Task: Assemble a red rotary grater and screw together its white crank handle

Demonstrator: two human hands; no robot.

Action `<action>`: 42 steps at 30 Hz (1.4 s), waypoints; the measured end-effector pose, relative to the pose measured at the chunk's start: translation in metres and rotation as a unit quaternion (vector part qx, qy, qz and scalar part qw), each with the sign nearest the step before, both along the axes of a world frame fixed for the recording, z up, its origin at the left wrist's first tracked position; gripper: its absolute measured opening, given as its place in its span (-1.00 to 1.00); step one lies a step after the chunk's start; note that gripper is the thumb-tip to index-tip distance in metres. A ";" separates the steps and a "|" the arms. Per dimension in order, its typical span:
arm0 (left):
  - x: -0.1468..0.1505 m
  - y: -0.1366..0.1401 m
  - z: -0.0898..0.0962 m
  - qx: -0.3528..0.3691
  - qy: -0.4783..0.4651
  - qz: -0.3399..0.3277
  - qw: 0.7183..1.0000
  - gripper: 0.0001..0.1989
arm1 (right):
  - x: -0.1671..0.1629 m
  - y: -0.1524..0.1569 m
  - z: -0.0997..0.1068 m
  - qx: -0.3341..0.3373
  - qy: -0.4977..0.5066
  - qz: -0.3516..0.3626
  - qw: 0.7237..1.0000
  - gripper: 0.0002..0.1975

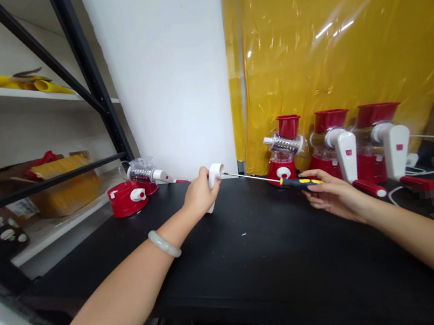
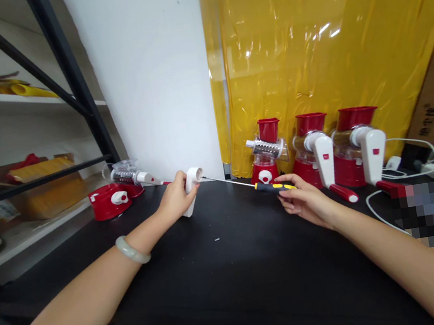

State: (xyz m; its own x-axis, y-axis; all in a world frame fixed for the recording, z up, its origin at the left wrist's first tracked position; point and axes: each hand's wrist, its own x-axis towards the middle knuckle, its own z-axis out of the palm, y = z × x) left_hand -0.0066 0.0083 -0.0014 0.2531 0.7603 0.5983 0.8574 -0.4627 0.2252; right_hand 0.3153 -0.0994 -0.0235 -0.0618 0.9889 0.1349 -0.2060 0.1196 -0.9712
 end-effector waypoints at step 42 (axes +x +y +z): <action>0.002 -0.006 0.001 -0.017 0.020 -0.009 1.000 -0.77 | 0.024 0.015 -0.009 0.101 -0.233 -0.108 0.961 -0.59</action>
State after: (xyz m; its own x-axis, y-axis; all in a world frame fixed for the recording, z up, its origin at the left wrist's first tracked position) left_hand -0.0042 0.0020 -0.0004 0.2912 0.7752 0.5606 0.8575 -0.4713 0.2062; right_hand 0.3392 -0.0844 -0.0327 0.0416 0.9418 0.3336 0.2976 0.3070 -0.9040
